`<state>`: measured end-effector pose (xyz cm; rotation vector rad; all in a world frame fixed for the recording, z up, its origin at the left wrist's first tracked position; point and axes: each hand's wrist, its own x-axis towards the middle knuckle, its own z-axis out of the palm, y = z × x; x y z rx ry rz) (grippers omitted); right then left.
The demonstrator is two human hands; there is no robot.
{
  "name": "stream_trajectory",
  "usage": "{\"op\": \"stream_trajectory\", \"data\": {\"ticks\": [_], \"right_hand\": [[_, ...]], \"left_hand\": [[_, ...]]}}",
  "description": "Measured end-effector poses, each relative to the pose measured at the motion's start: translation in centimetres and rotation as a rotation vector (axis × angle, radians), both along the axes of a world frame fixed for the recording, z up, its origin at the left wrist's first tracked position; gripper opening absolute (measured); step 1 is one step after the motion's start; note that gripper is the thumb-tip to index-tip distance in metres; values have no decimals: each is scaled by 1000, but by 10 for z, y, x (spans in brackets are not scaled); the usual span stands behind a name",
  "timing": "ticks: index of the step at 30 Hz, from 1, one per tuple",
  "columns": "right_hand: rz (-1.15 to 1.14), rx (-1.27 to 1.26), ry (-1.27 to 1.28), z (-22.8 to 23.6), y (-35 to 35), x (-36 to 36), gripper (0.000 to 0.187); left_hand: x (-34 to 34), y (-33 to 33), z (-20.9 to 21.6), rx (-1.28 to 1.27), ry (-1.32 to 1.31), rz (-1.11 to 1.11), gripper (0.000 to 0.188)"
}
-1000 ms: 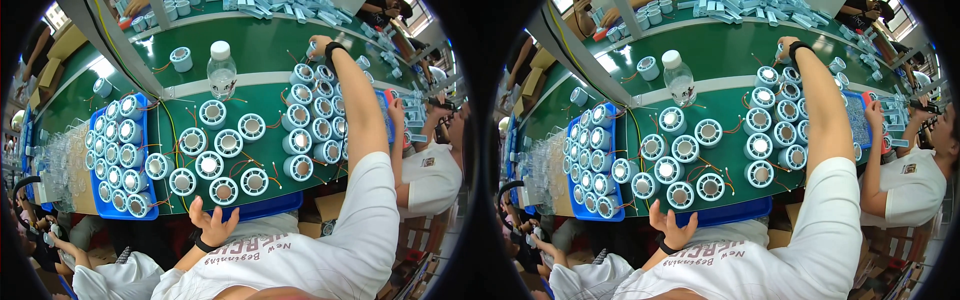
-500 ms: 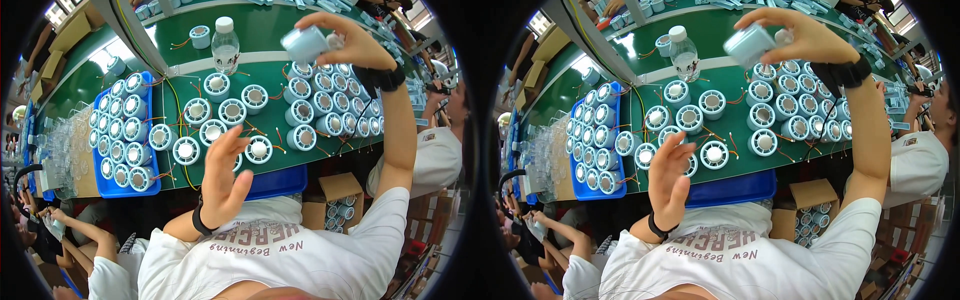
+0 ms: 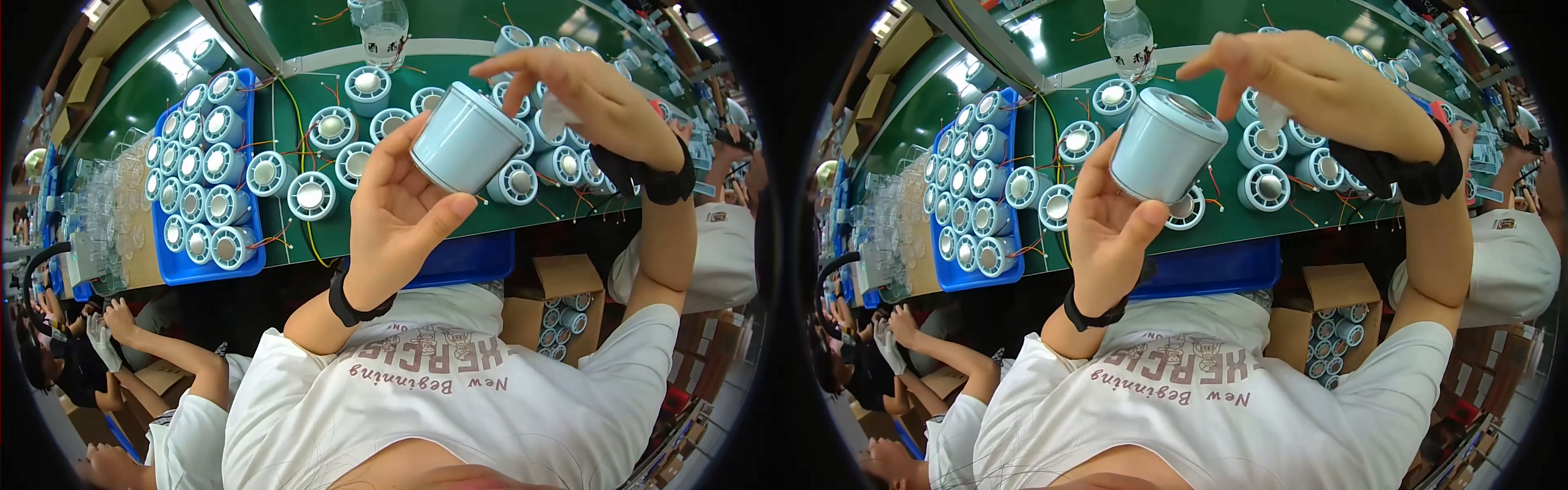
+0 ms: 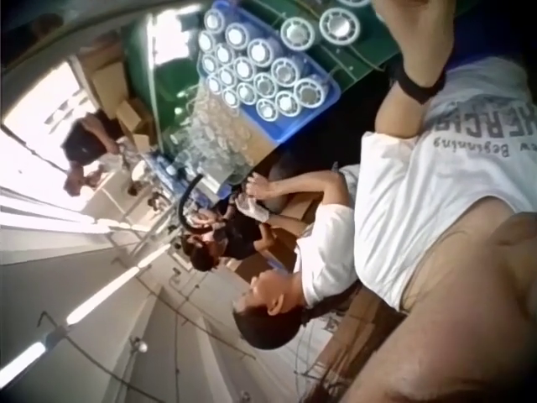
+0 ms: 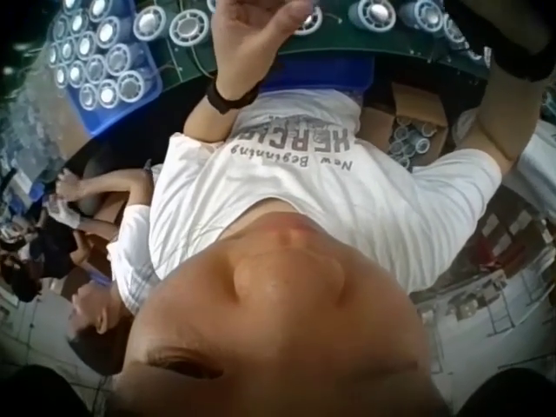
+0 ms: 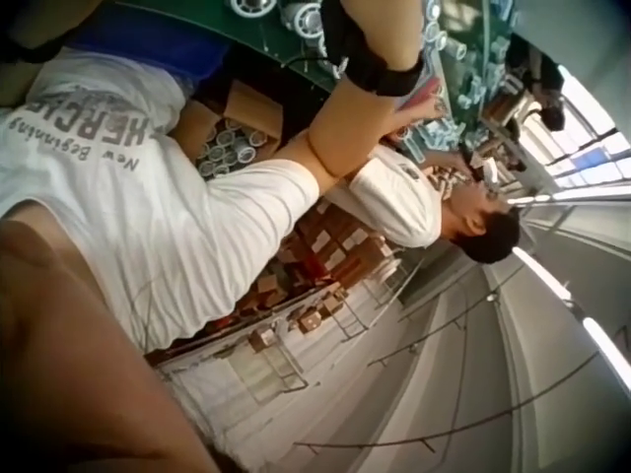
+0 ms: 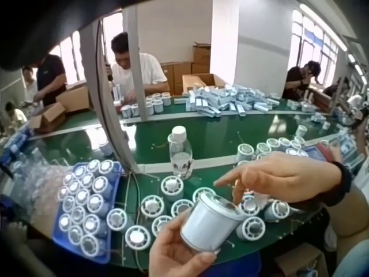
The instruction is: The person picks up a component from the table, wipes it with a cloth, and places it into a cardboard box, repeating this process for several more components.
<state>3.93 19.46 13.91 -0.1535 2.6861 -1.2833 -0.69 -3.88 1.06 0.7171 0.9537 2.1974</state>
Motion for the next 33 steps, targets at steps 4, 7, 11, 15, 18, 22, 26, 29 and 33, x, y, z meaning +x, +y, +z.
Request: {"op": "stream_trajectory", "data": {"ticks": [4, 7, 11, 15, 18, 22, 26, 29, 33], "right_hand": [[107, 126, -64, -8, -22, -6, 62], [156, 220, 90, -13, -25, -12, 63], [71, 526, 300, -21, 19, -32, 64], [-167, 686, 119, -31, 49, -77, 62], [-257, 710, 182, -105, 106, -101, 62], [-289, 844, 104, -124, 107, -121, 56], [-225, 897, 127, -123, 113, -118, 54], [-264, 784, 187, -86, 100, -98, 57], [-589, 693, 342, 6, 33, 8, 61]], "left_hand": [[-9, 5, -12, -12, 369, 232, 73], [-11, 3, -11, -106, 602, 378, 73], [-13, -9, -3, -287, 856, 466, 65], [-10, -27, -3, -310, 873, 373, 57], [-9, -29, -2, -243, 785, 327, 51], [-13, -40, -3, -247, 753, 304, 48], [-17, -44, -5, -218, 822, 289, 44], [-15, -38, -7, -179, 720, 300, 42], [-14, -44, -5, -74, 723, -98, 35]]}}
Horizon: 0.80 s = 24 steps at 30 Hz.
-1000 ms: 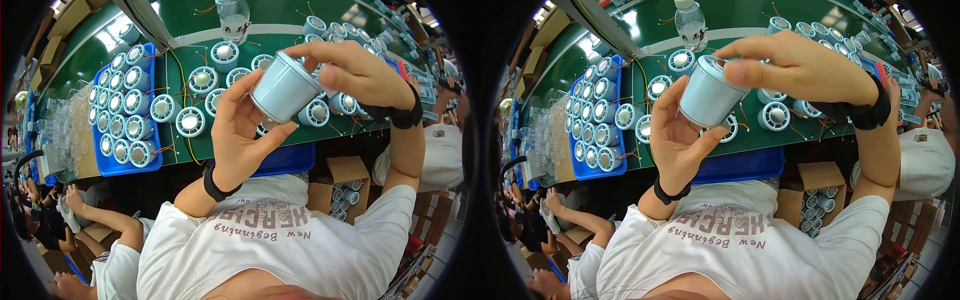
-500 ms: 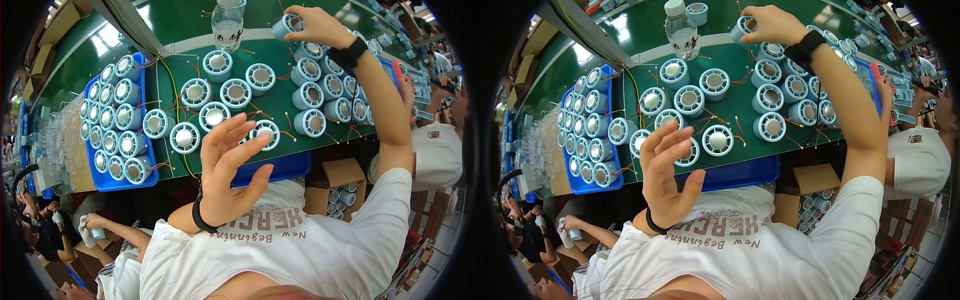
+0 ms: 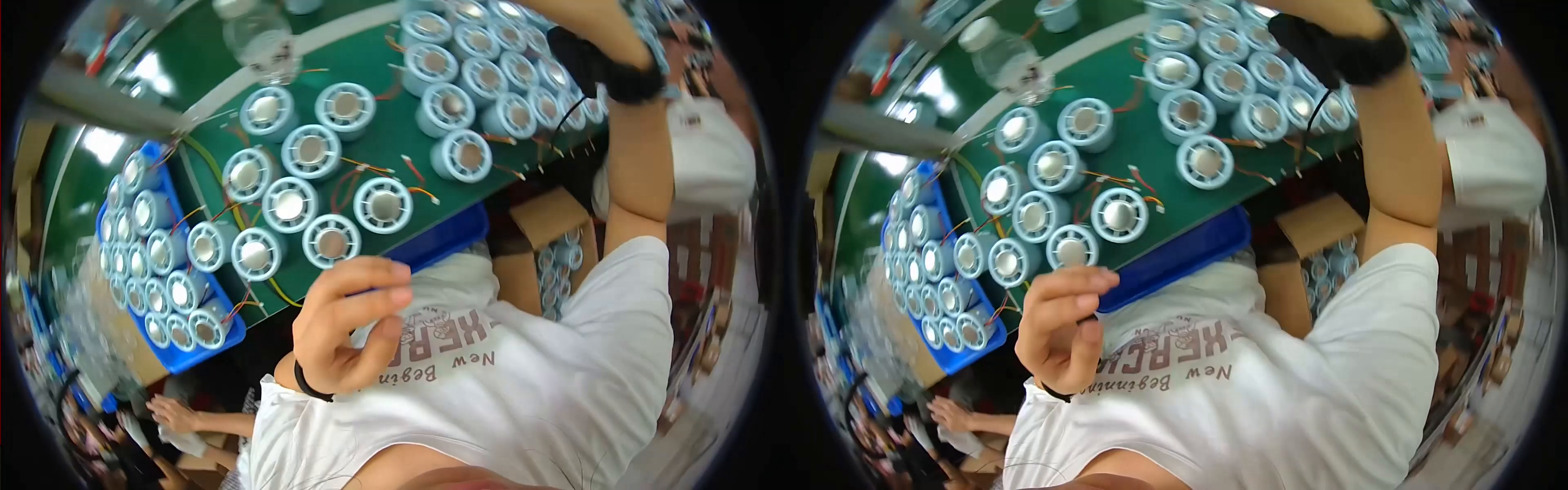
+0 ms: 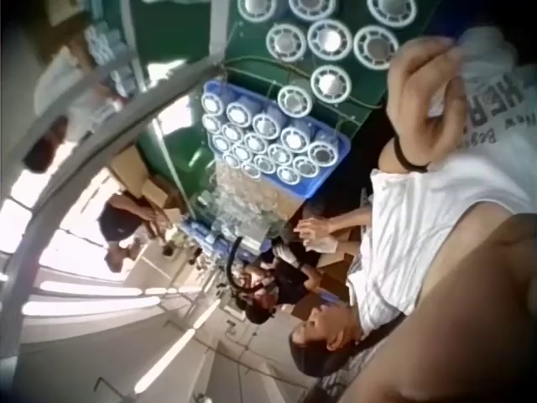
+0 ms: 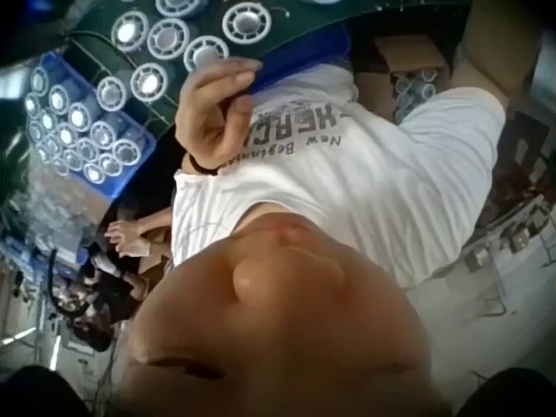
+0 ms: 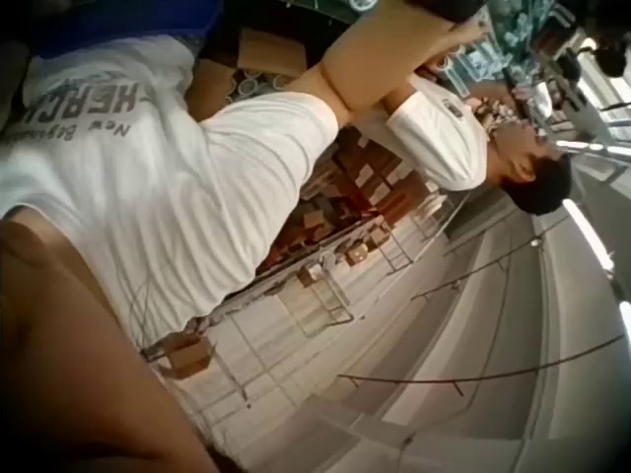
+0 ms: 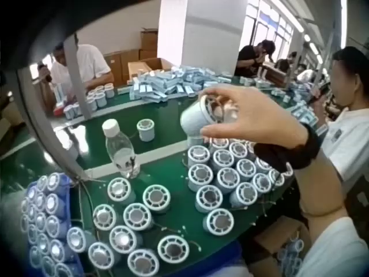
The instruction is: The person picks up a component from the table, wipes it with a cloth, and places it into a cardboard box, repeating this process for several more components.
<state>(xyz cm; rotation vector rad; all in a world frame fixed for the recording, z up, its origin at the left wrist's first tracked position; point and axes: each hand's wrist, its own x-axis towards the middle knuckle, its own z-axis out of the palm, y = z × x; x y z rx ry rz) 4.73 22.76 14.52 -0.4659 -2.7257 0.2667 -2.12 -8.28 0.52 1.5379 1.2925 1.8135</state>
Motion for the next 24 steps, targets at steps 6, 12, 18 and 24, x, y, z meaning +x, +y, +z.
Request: {"op": "stream_trajectory", "data": {"ticks": [6, 12, 18, 24], "right_hand": [[-584, -269, 187, -32, -60, 224, 49], [-1368, -466, -229, -186, -151, 457, 57], [-1462, -378, -5, -320, -151, 477, 61], [-1467, -357, 51, -344, -138, 465, 63]], "left_hand": [[28, 18, -3, -24, -137, -435, 27], [60, 35, -6, -85, -153, -549, 19], [85, 47, -5, -168, -81, -555, 14], [92, 59, -2, -196, -25, -620, 16]]}}
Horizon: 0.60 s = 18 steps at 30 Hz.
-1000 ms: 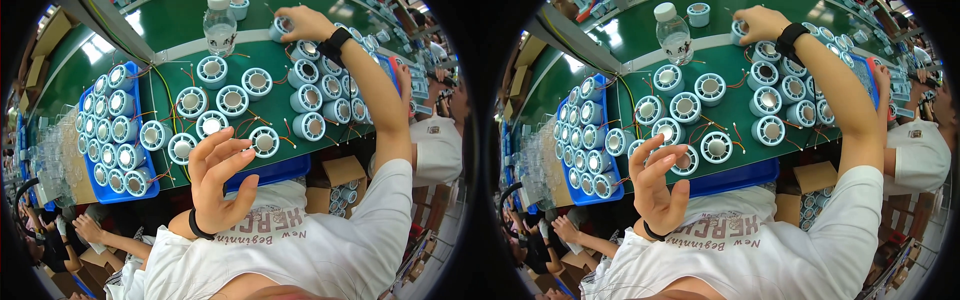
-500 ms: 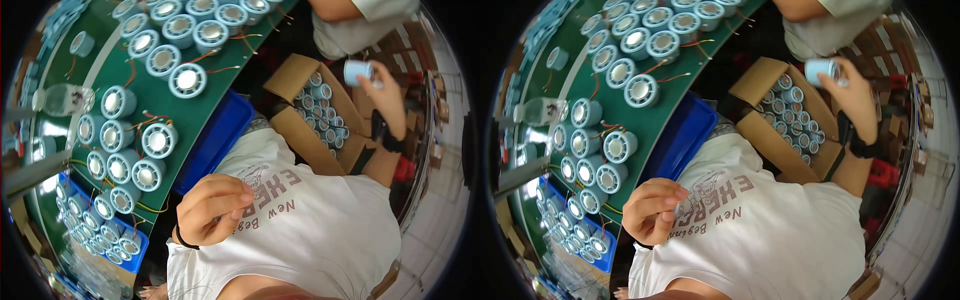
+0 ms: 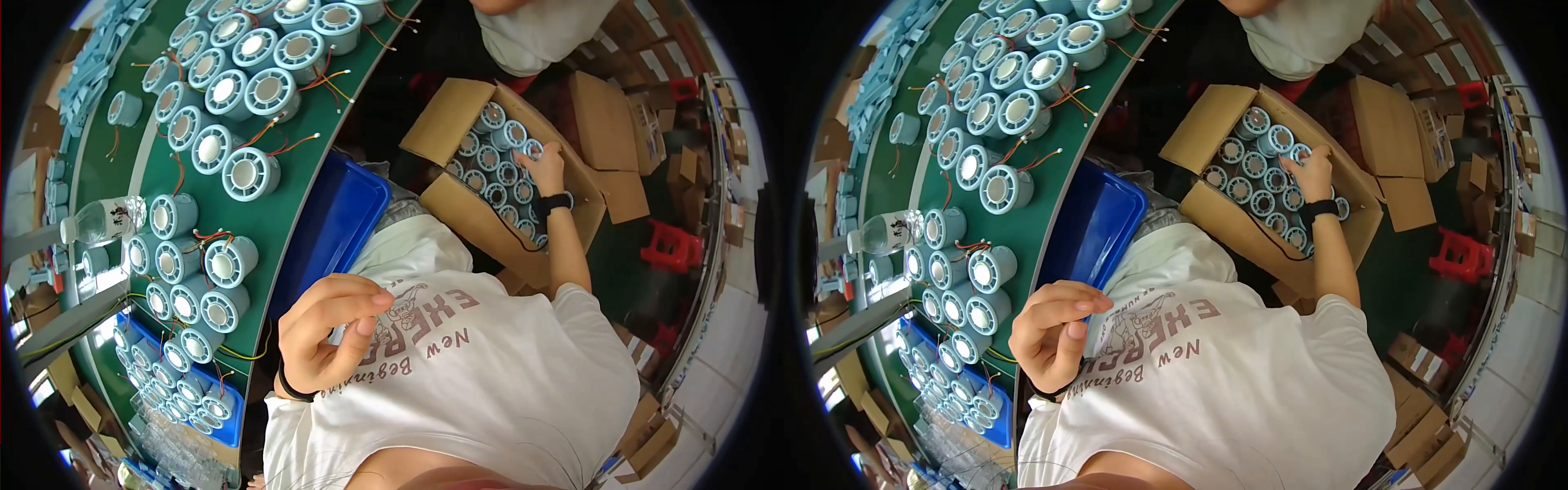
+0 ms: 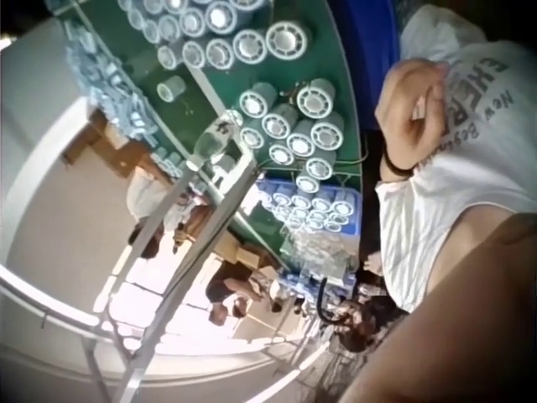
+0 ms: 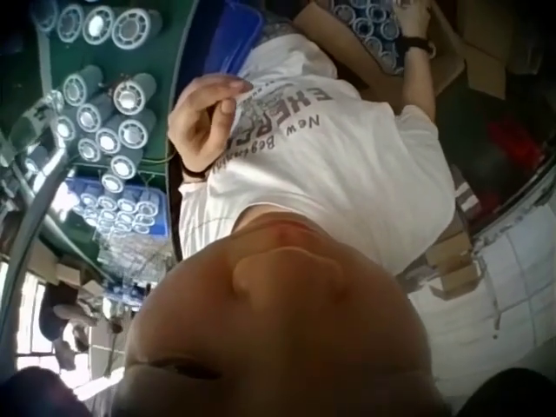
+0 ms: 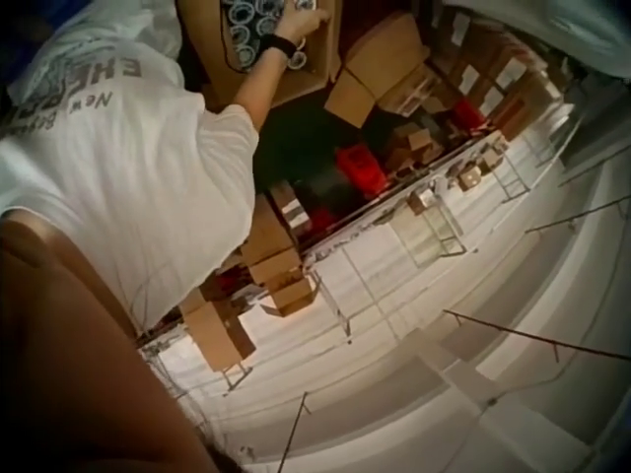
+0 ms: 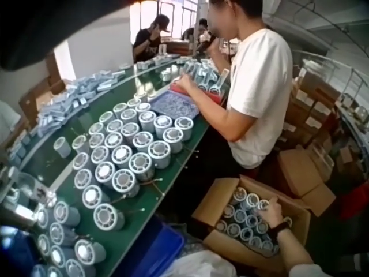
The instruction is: The person picks up a component from the table, wipes it with a cloth, and places it into a cardboard box, repeating this process for several more components.
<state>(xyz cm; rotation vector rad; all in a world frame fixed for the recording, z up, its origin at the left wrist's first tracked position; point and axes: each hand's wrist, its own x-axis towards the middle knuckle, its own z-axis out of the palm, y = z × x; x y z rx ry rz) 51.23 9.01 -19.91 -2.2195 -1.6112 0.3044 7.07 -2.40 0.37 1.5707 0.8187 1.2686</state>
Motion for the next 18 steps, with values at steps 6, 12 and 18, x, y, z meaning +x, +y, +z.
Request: {"op": "stream_trajectory", "data": {"ticks": [6, 12, 18], "right_hand": [[176, 229, -61, 148, 19, -91, 22], [1030, 502, 212, 309, 80, -325, 19], [1607, 222, -188, 307, 224, -563, 53]], "left_hand": [[-18, 8, 16, -46, 82, -50, 18], [-40, -14, 10, -13, -10, 81, 19], [-61, -33, 9, -44, -27, 218, 20]]}}
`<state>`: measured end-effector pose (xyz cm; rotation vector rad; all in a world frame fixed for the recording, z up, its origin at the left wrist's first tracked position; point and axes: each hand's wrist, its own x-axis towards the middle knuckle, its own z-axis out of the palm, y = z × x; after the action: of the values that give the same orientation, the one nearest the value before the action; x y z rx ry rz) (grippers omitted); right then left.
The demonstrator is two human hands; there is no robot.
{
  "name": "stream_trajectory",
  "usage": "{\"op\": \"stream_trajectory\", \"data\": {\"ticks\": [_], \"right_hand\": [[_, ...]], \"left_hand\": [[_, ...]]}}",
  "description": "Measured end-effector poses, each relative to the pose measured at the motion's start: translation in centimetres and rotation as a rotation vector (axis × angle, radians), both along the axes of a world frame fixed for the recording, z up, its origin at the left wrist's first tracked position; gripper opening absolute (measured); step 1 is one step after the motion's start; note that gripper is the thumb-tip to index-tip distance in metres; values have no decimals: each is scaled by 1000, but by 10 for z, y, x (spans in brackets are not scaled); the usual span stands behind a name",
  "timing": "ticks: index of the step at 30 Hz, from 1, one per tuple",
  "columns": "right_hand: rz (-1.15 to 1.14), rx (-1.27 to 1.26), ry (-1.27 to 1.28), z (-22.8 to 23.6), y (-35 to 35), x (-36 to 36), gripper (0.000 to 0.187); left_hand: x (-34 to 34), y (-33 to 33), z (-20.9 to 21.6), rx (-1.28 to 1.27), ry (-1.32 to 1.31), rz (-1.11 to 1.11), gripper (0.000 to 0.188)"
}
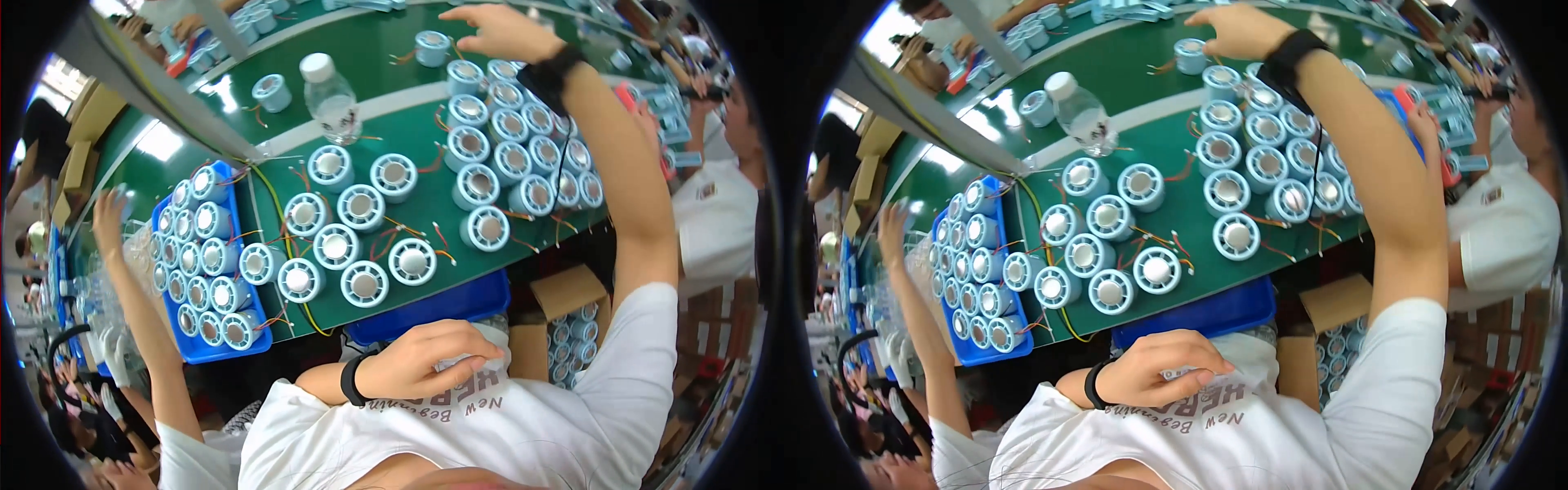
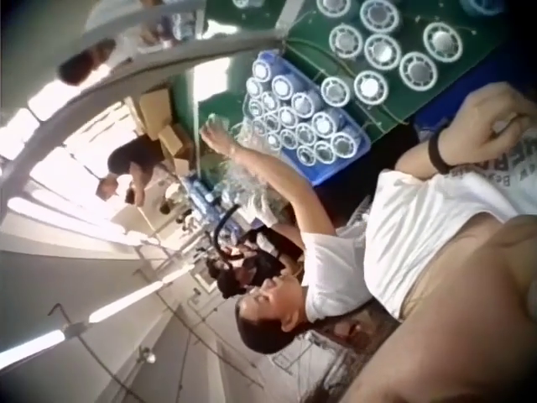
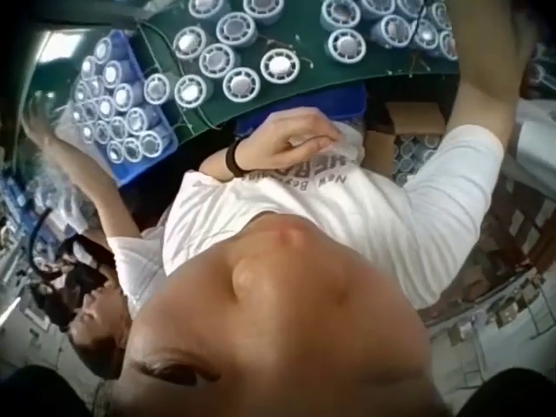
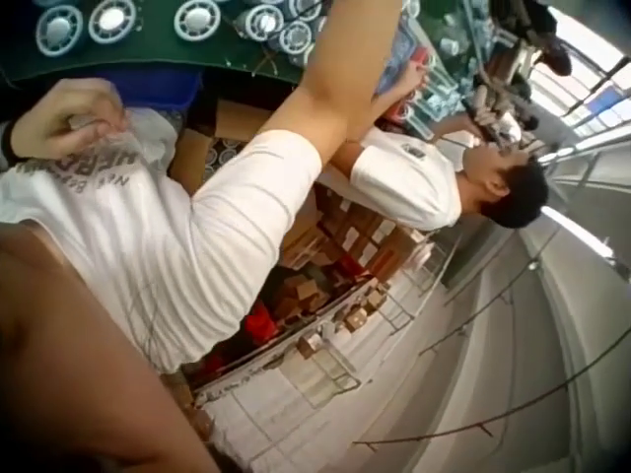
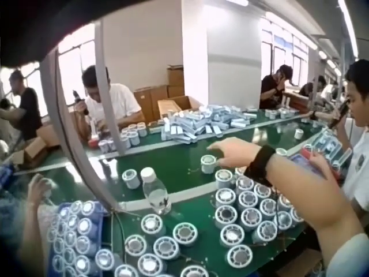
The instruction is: The person picks up a component from the table, wipes it with a cloth, and places it into a cardboard box, repeating this process for several more components.
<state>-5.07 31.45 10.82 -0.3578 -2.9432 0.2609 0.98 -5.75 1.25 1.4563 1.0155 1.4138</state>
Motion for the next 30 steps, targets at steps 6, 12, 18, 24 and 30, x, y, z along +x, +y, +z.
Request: {"op": "stream_trajectory", "data": {"ticks": [6, 12, 18, 24, 30], "right_hand": [[-26, 177, -374, -113, 128, -92, 95], [-72, -16, -189, -69, 113, -85, 79], [170, -87, 314, 5, 12, 5, 68], [37, -491, -98, 48, -110, 113, 67], [40, -728, -216, 17, -147, 197, 73]], "left_hand": [[-14, -21, -6, 56, 43, 283, 20], [-13, -34, -7, -12, -52, 359, 22], [-7, -19, -1, 97, 51, 429, 30], [-1, 9, -5, 397, 443, 922, 58], [11, 41, -20, 570, 624, 788, 70]]}}
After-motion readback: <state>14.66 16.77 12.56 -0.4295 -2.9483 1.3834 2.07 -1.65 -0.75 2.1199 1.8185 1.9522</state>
